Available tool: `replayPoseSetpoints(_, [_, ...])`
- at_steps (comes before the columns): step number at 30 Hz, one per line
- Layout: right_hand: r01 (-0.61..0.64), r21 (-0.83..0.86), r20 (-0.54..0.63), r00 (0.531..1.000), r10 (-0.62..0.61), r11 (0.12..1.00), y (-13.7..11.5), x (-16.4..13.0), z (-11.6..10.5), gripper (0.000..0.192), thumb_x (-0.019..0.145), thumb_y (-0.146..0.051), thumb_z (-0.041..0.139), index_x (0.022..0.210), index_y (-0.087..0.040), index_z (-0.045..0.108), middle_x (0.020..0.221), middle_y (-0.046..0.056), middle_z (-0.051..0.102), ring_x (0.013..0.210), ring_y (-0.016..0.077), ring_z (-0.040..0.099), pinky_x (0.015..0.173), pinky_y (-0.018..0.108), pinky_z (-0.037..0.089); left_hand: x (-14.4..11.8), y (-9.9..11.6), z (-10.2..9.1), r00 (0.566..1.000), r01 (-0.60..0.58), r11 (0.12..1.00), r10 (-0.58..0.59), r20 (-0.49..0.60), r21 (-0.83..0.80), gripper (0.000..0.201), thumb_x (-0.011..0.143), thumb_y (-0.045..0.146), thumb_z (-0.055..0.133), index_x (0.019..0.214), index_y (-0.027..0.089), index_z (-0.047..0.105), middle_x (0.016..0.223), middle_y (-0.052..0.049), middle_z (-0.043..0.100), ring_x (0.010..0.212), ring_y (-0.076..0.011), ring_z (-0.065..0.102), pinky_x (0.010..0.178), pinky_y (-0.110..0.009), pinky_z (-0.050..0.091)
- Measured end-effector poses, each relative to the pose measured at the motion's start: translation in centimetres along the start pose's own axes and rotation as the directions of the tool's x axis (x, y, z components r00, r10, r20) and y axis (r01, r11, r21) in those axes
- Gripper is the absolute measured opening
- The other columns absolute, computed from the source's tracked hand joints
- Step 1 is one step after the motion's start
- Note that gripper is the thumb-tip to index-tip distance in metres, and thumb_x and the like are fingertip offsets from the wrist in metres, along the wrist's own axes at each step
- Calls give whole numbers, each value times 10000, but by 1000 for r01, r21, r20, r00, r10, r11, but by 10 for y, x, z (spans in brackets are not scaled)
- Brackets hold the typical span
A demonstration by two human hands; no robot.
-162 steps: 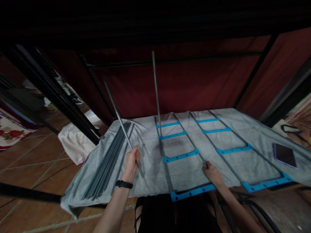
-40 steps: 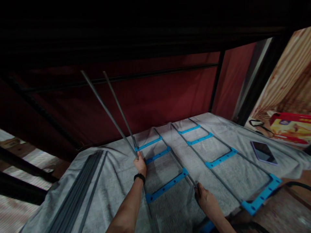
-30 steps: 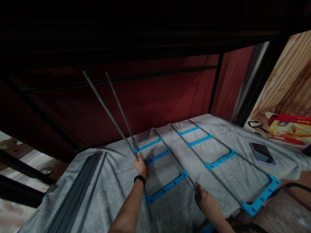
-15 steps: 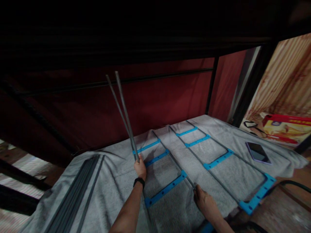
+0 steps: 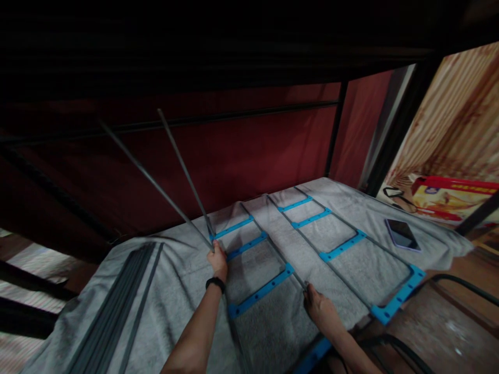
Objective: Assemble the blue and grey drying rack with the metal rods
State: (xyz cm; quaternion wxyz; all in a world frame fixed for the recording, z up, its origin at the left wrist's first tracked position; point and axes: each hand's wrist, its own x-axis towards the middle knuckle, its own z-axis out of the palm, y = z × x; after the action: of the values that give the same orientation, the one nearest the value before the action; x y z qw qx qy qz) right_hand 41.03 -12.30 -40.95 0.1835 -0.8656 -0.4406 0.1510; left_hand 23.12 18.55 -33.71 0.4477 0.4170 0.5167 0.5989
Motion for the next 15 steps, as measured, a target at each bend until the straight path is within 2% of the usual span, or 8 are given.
replayPoseSetpoints(2, [5, -11, 10, 1000, -5, 1000, -2, -1, -6, 407, 991, -231, 308, 1296, -87, 536, 958, 172, 748, 894, 258, 725, 754, 311, 476, -15, 2, -8, 997, 15, 1000, -16, 78, 17, 549, 785, 657, 565, 506, 229, 363, 416, 72, 337, 380, -79, 336, 394, -230, 286])
replayPoseSetpoints(5, [0, -49, 18, 1000, 1, 999, -6, -4, -14, 393, 993, -228, 333, 1299, -82, 531, 948, 184, 744, 903, 267, 723, 759, 315, 476, -46, 2, -31, 980, 17, 1000, -19, 196, 13, 548, 811, 634, 568, 501, 219, 390, 428, 61, 362, 398, -84, 372, 426, -232, 335])
replayPoseSetpoints(9, [-1, -114, 47, 999, 7, 994, -8, -5, -20, 370, 1000, -248, 372, 1301, -95, 522, 925, 172, 746, 880, 261, 726, 756, 309, 478, -91, 2, -64, 941, 59, 993, -22, 336, -100, 581, 866, 616, 523, 475, 229, 337, 416, 64, 306, 388, -86, 355, 435, -238, 343])
replayPoseSetpoints(12, [8, -144, 28, 1000, -4, 990, -9, -7, -21, 362, 997, -247, 386, 1299, -92, 515, 920, 170, 744, 859, 251, 727, 745, 300, 486, -115, 0, -78, 926, 119, 984, -60, 372, -136, 579, 856, 609, 550, 475, 229, 336, 417, 71, 281, 384, -86, 337, 431, -239, 329])
replayPoseSetpoints(15, [12, -157, -3, 1000, -12, 987, -10, -9, -23, 342, 996, -258, 389, 1264, -103, 533, 891, 158, 741, 825, 235, 728, 721, 283, 493, -130, -5, -82, 927, 116, 988, -70, 368, -105, 571, 849, 612, 565, 477, 224, 372, 415, 69, 294, 395, -89, 353, 443, -238, 330])
